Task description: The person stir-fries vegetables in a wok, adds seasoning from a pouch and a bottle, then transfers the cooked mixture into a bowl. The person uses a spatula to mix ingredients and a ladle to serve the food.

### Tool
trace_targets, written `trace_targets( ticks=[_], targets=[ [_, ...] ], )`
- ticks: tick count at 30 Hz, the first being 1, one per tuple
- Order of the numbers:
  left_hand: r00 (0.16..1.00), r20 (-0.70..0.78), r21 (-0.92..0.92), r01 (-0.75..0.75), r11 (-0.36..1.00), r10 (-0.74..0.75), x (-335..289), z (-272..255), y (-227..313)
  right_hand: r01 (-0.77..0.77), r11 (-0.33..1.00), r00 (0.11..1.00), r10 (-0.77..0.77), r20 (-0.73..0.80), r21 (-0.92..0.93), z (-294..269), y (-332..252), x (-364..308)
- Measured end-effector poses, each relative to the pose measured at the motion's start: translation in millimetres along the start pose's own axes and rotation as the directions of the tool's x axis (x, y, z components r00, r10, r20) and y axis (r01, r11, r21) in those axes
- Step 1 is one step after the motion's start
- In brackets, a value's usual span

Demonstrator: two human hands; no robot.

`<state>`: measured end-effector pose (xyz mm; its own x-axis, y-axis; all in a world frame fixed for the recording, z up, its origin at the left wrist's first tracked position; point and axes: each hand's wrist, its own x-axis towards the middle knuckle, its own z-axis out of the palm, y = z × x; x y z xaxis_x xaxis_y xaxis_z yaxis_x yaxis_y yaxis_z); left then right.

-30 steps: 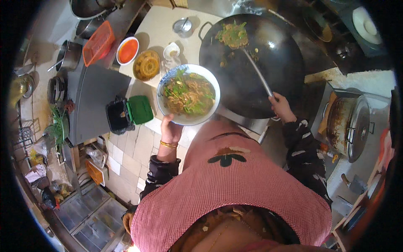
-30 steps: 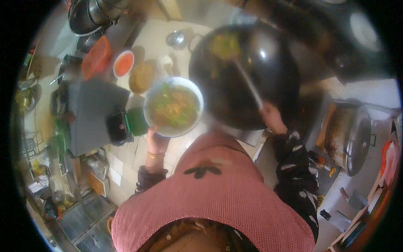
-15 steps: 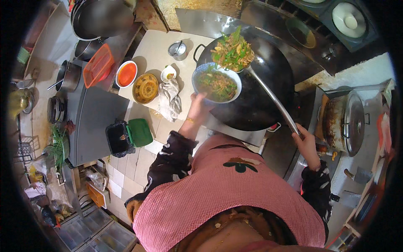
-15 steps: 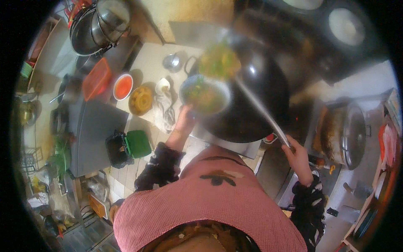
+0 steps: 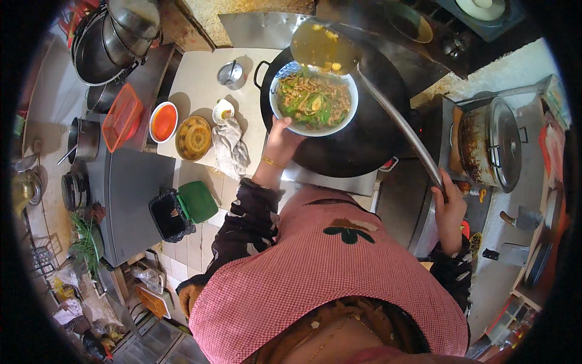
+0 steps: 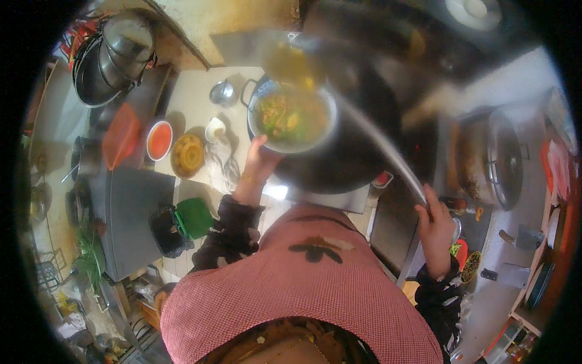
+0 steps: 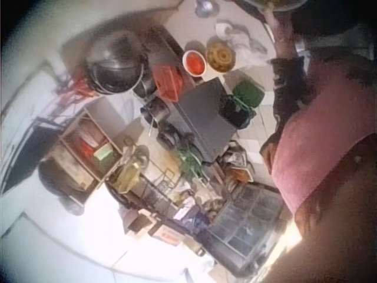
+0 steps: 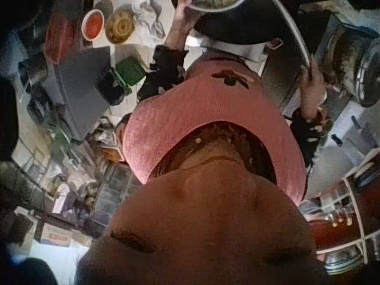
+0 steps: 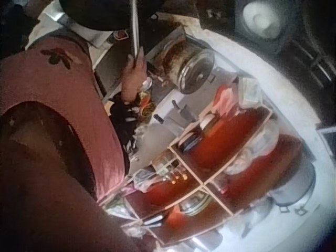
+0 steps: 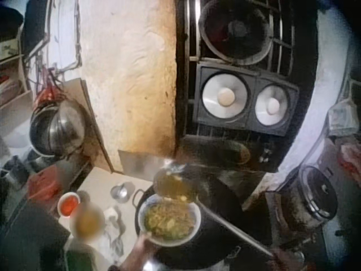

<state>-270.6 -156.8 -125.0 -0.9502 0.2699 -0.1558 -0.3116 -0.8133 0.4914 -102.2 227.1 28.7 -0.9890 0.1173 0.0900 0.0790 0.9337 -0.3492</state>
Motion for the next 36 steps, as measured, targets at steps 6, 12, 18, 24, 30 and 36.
trace_targets(
  ticks=[6, 12, 18, 24, 30, 36],
  targets=[
    [0.999, 0.033, -0.142, 0.007, 0.99, -0.002, -5, 4, 8, -0.056, 0.913, 0.994, 0.013, 0.109, 0.404, -8, 6, 12],
    [0.991, -0.111, -0.105, -0.085, 0.991, 0.073, -50, -27, 24, -0.608, 0.675, 0.728, 0.265, 0.632, 0.418, -8, 33, 63],
    [0.895, -0.4, -0.031, -0.226, 0.974, 0.195, -142, -71, 42, 0.181, 0.981, 0.879, -0.19, 0.438, 0.063, 39, 128, 175],
    [0.761, -0.551, 0.14, -0.32, 0.937, 0.343, -219, -77, 49, -0.057, 0.968, 0.746, 0.204, 0.634, -0.244, -42, 100, 302],
    [0.688, -0.626, 0.124, -0.376, 0.918, 0.366, -245, -70, 29, 0.21, 0.939, 0.689, 0.057, 0.723, -0.273, 11, 3, 327],
    [0.74, -0.593, 0.016, -0.384, 0.923, 0.318, -257, -73, 15, 0.568, 0.721, 0.756, -0.267, 0.597, -0.397, 13, -21, 373]
  ],
)
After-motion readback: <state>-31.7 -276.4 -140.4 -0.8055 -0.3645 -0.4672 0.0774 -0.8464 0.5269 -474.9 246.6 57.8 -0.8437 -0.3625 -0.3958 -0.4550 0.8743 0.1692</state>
